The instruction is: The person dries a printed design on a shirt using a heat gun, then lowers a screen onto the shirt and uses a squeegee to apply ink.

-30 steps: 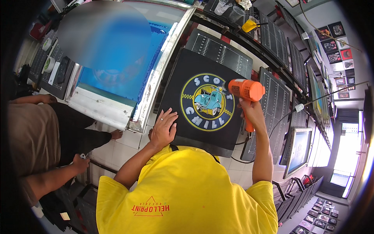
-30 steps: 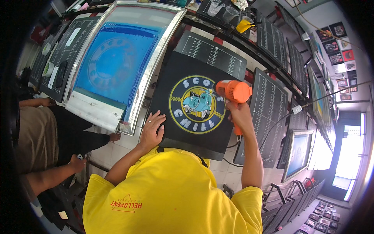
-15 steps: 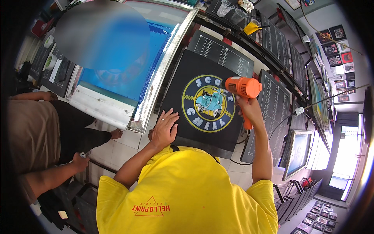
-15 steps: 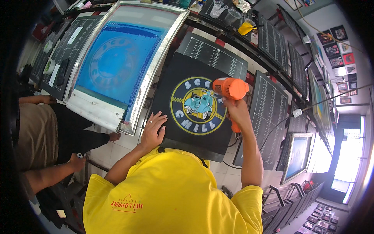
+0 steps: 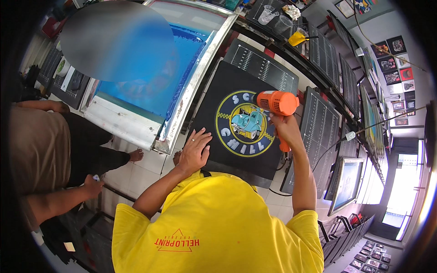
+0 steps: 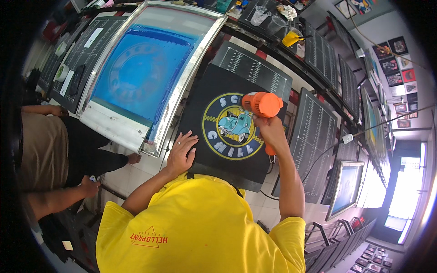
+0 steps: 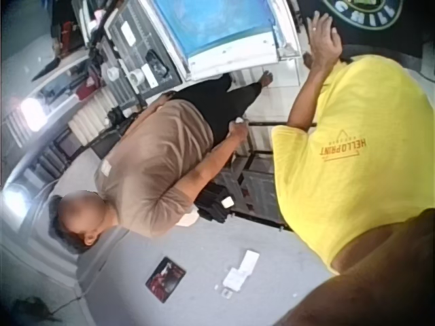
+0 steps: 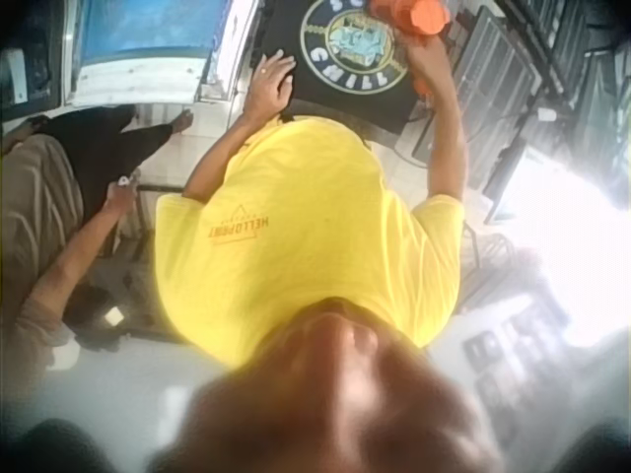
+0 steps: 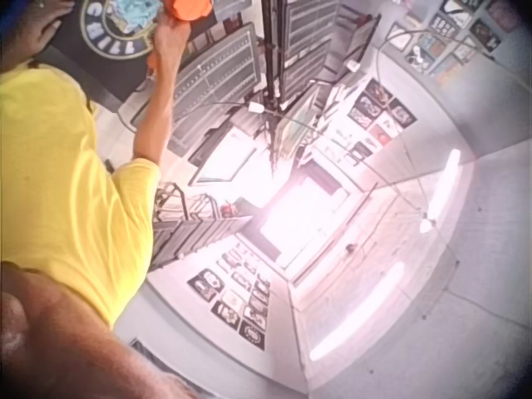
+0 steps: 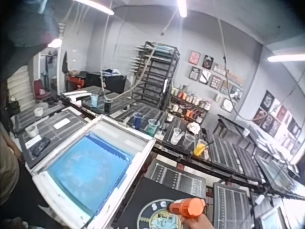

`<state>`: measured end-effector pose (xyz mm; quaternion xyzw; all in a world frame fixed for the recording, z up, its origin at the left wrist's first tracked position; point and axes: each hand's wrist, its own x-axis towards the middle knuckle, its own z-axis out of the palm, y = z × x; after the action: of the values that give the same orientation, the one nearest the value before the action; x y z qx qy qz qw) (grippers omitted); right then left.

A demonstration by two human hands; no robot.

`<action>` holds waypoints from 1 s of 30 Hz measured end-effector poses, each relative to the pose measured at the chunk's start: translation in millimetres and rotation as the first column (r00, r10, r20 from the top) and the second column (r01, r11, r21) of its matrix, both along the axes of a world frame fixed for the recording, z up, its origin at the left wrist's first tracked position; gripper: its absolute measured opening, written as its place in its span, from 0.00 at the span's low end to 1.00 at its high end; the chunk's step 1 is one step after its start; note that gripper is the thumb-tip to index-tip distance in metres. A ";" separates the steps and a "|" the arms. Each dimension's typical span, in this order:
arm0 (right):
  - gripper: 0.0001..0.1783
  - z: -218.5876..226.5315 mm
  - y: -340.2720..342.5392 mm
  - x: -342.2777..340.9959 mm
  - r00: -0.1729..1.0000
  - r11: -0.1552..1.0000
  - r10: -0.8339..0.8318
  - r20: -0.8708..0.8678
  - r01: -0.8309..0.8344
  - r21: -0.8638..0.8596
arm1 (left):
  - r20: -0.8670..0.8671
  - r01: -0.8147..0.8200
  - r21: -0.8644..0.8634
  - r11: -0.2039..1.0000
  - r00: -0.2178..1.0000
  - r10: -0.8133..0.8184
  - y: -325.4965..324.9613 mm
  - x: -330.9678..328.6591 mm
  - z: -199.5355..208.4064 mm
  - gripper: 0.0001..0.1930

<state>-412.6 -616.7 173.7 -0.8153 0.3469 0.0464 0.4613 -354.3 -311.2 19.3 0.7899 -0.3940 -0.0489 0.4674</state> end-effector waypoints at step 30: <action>0.20 2.0 22.3 17.4 0.995 0.995 0.101 0.003 -0.101 0.004 | 0.005 0.011 0.016 1.000 1.000 -0.011 2.3 -1.1 1.0 0.16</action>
<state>-395.2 -594.3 175.7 -0.8308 0.3045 0.0693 0.4607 -355.5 -308.9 20.3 0.7915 -0.3991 -0.0527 0.4599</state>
